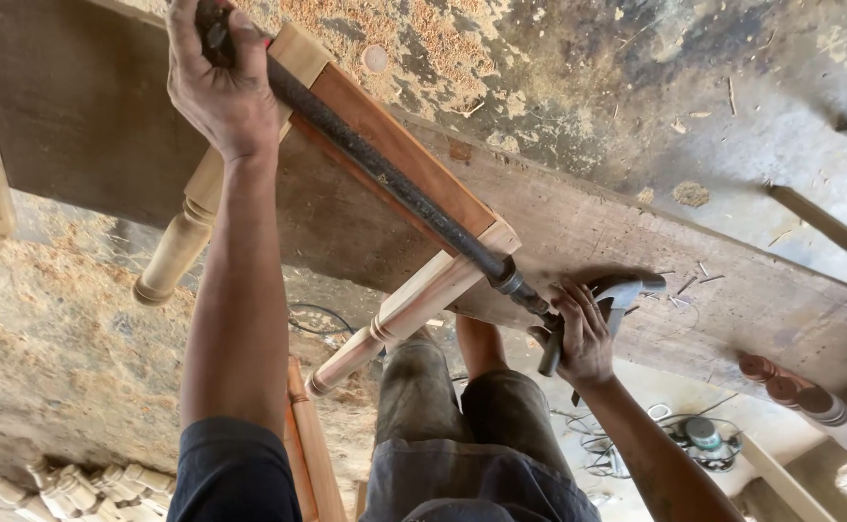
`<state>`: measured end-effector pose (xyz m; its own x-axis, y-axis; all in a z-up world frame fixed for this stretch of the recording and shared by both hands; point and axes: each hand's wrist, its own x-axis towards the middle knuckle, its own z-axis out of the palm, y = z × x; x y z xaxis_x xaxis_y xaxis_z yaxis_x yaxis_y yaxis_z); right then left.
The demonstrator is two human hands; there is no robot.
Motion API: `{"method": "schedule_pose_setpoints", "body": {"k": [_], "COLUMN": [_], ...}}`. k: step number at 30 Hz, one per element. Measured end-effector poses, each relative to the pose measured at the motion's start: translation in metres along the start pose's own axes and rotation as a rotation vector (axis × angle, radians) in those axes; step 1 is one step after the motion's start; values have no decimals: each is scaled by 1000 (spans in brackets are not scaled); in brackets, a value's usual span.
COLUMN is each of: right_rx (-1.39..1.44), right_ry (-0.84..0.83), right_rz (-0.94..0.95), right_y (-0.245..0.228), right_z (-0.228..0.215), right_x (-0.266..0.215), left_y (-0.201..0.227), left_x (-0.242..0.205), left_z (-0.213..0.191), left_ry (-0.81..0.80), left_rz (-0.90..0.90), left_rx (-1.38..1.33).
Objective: The person secures a wooden frame using a long bar clamp and a hammer. They tighten the clamp, then repeatedly hammer a wooden dowel into a joint to join the pieces. The task is performed in a workshop environment with wood shavings on the floor.
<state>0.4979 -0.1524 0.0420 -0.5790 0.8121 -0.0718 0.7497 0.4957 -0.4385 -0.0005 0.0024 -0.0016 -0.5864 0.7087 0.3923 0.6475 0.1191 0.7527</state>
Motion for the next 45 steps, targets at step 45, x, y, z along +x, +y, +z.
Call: {"method": "schedule_pose_setpoints", "body": {"k": [45], "right_rx": [1446], "right_ry": [583], "right_rz": [1452], "right_y": [-95], "right_z": [78], "right_x": [-83], "left_y": [37], "left_x": [-56], "left_z": [-33], "left_ry": [-111], "left_rz": [-92], "left_rx": [139]}}
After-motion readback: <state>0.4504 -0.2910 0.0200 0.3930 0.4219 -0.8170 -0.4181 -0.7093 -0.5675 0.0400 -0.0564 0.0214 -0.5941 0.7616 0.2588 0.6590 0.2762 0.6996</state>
